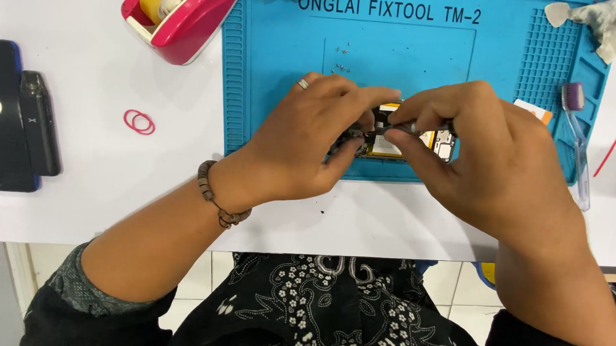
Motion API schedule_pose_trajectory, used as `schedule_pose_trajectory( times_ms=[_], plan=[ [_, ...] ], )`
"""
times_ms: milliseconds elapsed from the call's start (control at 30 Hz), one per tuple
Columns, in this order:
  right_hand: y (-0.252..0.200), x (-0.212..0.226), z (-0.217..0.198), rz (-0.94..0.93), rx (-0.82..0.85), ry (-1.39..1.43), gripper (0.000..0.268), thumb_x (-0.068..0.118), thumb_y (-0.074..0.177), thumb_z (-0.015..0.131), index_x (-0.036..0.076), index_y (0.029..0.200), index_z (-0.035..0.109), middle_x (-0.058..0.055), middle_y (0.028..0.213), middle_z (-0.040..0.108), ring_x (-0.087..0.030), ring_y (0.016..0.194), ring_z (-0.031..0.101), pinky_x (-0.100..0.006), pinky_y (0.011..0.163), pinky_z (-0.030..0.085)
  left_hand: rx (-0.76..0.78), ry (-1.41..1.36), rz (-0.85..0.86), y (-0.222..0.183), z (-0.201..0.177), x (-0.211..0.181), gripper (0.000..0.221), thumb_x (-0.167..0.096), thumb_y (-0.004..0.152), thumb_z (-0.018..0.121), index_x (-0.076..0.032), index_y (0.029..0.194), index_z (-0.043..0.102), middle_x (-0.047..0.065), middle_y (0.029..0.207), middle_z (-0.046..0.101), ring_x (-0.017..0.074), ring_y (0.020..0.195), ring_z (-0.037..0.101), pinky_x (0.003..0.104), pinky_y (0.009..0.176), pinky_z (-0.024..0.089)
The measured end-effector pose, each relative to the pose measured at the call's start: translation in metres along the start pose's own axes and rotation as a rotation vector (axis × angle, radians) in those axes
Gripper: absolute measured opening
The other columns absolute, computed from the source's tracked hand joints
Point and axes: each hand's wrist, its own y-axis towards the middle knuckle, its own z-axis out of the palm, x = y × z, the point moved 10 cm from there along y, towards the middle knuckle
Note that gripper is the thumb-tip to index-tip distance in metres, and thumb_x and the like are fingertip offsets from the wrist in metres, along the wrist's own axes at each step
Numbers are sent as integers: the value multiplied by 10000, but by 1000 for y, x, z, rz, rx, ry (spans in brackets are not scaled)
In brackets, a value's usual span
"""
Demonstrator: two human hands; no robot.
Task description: Disassembling a mobile phone by unscrewing components from the motherboard and disconnecting internal ribbon cables.
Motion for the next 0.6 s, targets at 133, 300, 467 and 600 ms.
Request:
schedule_pose_trajectory(
  times_ms=[133, 300, 467, 600],
  plan=[
    [-2, -7, 7, -7, 40, -43, 323, 21, 1019, 814, -35, 1083, 503, -87, 1006, 703, -251, 888, 708, -361, 662, 494, 30, 34, 19, -3, 7, 0, 606, -25, 923, 541, -123, 1508, 415, 8, 1098, 675, 253, 1152, 611, 455, 948, 425],
    [2, 1, 6, -61, 43, -22, 315, -27, 1015, 804, -45, 1054, 492, -113, 984, 687, -256, 855, 689, -363, 661, 508, 43, 59, 52, -4, 9, -3, 626, -51, 921, 550, -86, 1524, 385, 10, 1068, 684, 262, 1130, 590, 473, 965, 424],
    [13, 1, -2, -53, -12, -51, 335, 3, 1079, 822, -36, 1073, 489, -120, 1056, 739, -240, 892, 705, -338, 687, 485, -38, 51, 70, -1, -16, -6, 640, -6, 881, 536, -83, 1505, 413, 32, 1099, 681, 274, 1134, 634, 451, 959, 417],
    [38, 2, 6, -18, 59, 4, 349, 22, 1060, 795, -22, 1113, 453, -92, 1025, 696, -239, 840, 670, -379, 659, 492, -94, 143, 62, -2, -30, -3, 683, 51, 801, 486, -59, 1474, 443, 8, 1067, 692, 269, 1098, 619, 456, 993, 410]
  ],
)
